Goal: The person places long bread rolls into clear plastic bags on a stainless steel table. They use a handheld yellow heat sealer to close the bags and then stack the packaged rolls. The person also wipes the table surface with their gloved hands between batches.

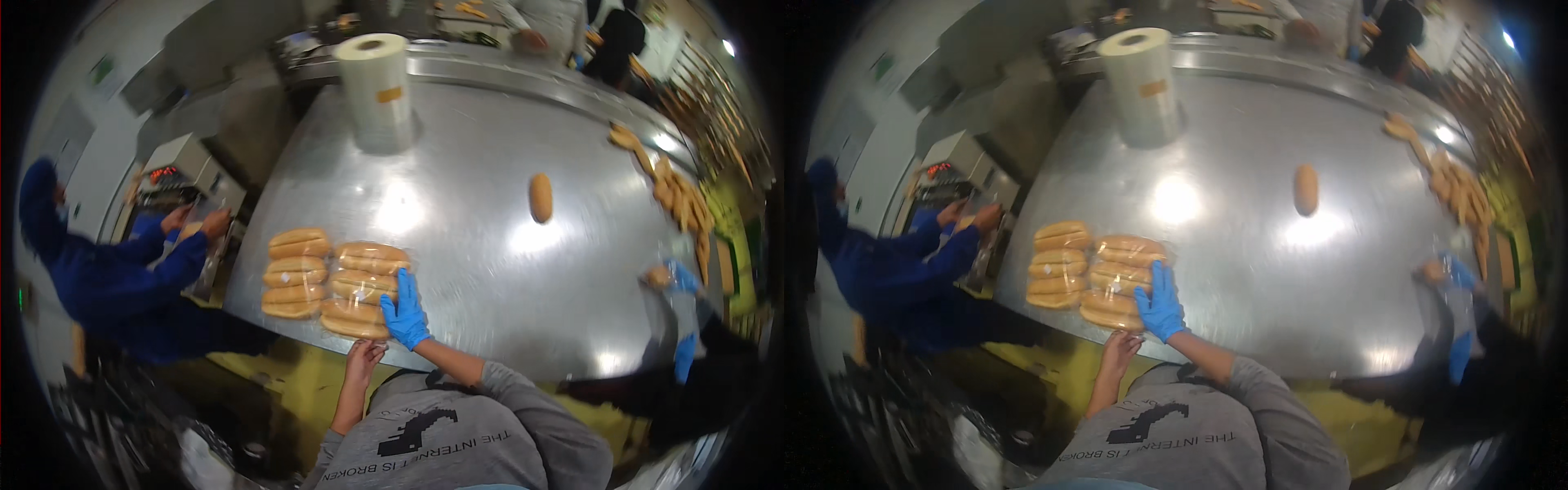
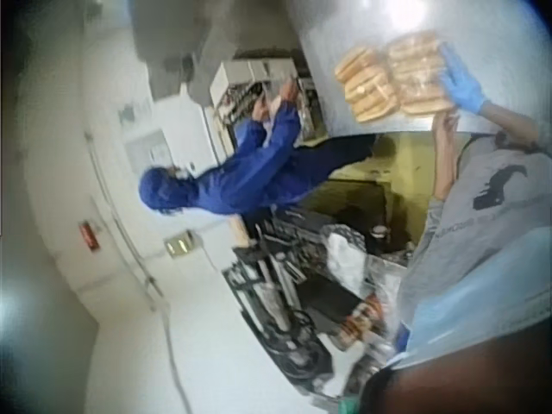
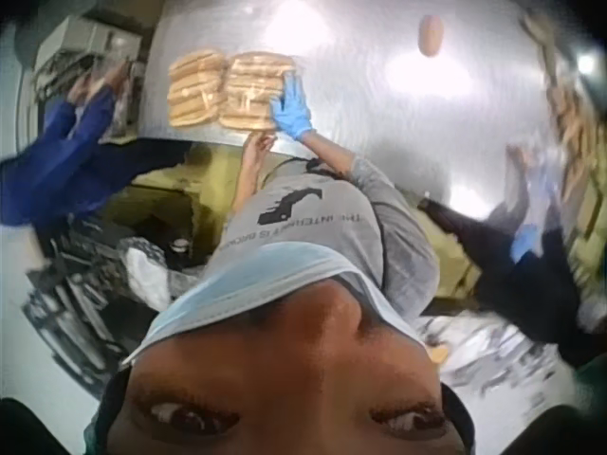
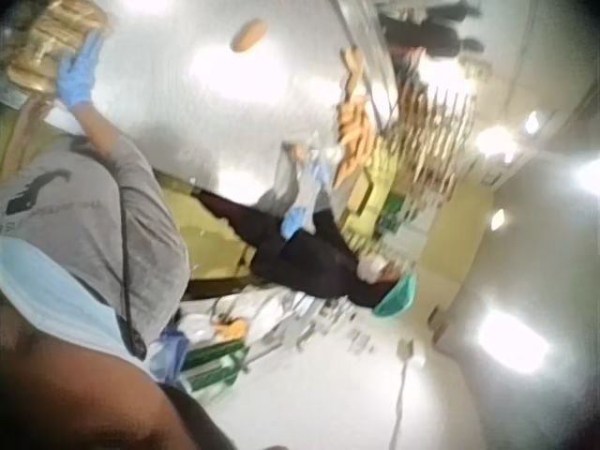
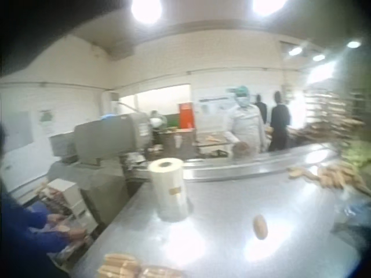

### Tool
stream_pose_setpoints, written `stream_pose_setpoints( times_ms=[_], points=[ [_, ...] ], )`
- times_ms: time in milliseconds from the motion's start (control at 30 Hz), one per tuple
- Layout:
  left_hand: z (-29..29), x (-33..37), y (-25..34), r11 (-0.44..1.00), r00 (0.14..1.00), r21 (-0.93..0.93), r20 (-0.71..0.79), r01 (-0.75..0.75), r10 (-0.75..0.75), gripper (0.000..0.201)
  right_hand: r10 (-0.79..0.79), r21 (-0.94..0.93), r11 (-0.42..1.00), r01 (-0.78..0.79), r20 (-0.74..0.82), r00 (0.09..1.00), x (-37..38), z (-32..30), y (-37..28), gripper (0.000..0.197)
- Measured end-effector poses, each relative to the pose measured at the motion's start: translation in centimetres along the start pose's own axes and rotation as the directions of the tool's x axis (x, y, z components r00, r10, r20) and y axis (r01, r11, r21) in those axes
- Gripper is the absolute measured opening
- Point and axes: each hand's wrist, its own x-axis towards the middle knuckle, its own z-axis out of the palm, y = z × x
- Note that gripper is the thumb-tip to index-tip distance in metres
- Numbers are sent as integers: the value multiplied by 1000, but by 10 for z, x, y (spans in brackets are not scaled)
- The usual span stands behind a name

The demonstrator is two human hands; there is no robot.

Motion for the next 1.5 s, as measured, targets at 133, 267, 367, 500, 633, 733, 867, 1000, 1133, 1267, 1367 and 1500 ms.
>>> stream_pose_setpoints(
  times_ms=[133, 267, 367, 500, 633, 733, 867, 1000, 1133, 1267, 1367, 1500],
  points=[
    [-10, -1, -1, 1000, 999, 17, -38, 18, -18, 13, 15, -366, 929, 52, 177, 984, -23, -61, 19, 59],
    [-21, 0, -6, 998, 995, 55, -96, 11, -6, 15, 134, -675, 732, -88, 16, 991, -56, -164, 67, 51],
    [-9, -7, -1, 998, 995, 55, -98, 16, -11, 13, 281, -739, 457, -495, -408, 869, -115, -251, 113, 51],
    [-15, -4, -3, 999, 994, 45, -103, -22, 27, 14, 323, -537, 8, -844, -797, 510, -194, -320, 156, 53],
    [1, -6, -4, 997, 991, 56, -115, -56, 62, 17, 226, -531, -15, -847, -827, 514, -196, -335, 162, 55],
    [3, -9, -19, 990, 967, 31, -210, -140, 143, 19, 167, -600, 394, -696, -698, 697, -142, -308, 163, 61],
    [30, -17, -43, 981, 951, -19, -253, -191, 180, 23, 351, -560, 590, -582, -470, 810, -48, -284, 146, 75],
    [75, -38, -80, 976, 930, 14, -300, -217, 211, 25, 124, -606, 739, -296, -309, 943, 21, -279, 157, 72],
    [119, -64, -126, 976, 958, 65, -190, -207, 215, 22, 65, -612, 787, -80, -46, 997, 38, -267, 188, 71],
    [153, -100, -159, 983, 976, 131, -156, -131, 151, 20, 63, -608, 791, -70, -32, 998, 40, -259, 193, 64],
    [166, -118, -173, 981, 978, 179, -179, -76, 108, 17, 20, -613, 789, -48, -52, 998, 39, -256, 199, 62],
    [153, -129, -190, 988, 978, 147, -192, -49, 77, 15, 18, -603, 796, -46, -53, 998, 38, -259, 199, 60]
  ],
)
